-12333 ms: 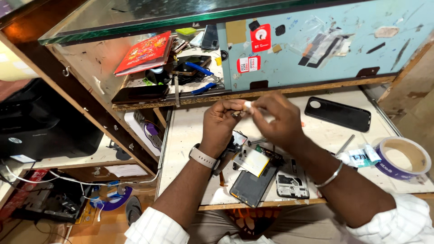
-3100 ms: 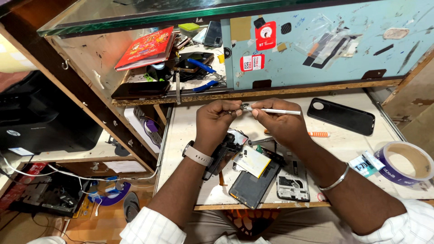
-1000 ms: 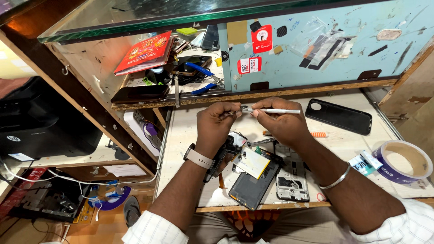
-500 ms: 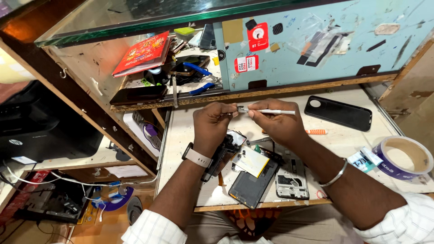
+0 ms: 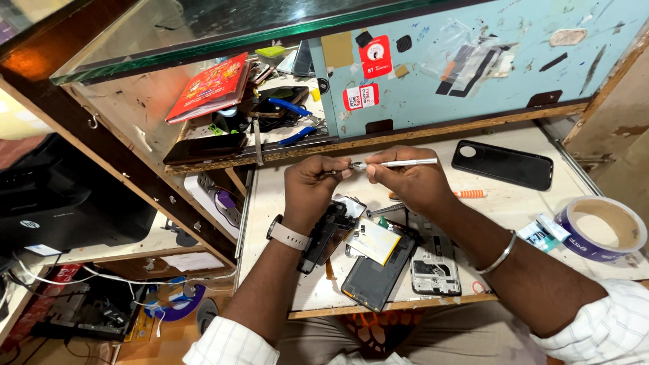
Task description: The person sits at a repair bench working on a small disassembled phone component held in one hand, using a white handheld tool to work on it and picking at its parts. Disassembled phone bodies, a battery, and a phone case lie on the bench around them as they continue handling the component.
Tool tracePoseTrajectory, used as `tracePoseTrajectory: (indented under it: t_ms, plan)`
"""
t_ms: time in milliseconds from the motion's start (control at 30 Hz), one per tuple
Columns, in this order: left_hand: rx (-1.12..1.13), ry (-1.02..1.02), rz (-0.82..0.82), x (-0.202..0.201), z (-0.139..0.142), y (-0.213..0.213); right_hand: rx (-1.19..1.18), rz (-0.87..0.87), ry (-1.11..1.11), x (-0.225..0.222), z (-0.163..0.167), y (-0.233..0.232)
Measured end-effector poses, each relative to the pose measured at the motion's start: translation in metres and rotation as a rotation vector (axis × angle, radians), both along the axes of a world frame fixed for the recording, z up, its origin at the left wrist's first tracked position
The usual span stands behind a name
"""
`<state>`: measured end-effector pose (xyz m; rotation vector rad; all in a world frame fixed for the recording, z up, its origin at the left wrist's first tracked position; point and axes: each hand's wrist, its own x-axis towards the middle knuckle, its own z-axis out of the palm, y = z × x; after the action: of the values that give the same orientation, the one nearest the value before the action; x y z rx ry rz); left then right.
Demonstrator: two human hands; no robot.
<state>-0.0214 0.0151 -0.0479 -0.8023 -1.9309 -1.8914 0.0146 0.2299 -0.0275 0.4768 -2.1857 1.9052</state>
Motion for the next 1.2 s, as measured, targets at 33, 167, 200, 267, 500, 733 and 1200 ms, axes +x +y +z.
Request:
tracePoseTrajectory:
  t_ms: [33, 167, 200, 267, 500, 733, 1200]
  plan:
    - [0.004, -0.002, 0.0, 0.0, 0.0, 0.0, -0.004, -0.003, -0.011, 0.0, 0.0, 0.0]
    - [0.035, -0.023, -0.017, 0.0, -0.001, 0.001, -0.036, 0.007, -0.002, 0.001, 0.001, -0.002]
    - [0.047, -0.031, -0.027, 0.0, -0.002, 0.001, -0.047, 0.014, 0.013, 0.002, 0.001, -0.002]
    - [0.056, -0.032, -0.041, -0.001, -0.002, 0.001, -0.048, 0.009, -0.028, 0.002, 0.0, -0.002]
    - [0.105, -0.042, -0.099, -0.001, -0.003, -0.001, -0.14, 0.11, 0.043, -0.005, -0.009, 0.002]
    - [0.25, -0.113, -0.236, -0.002, -0.006, 0.003, -0.476, 0.275, -0.113, -0.014, -0.016, 0.006]
    - [0.307, -0.119, -0.328, -0.007, -0.011, 0.007, -0.042, -0.012, 0.017, 0.01, 0.008, 0.001]
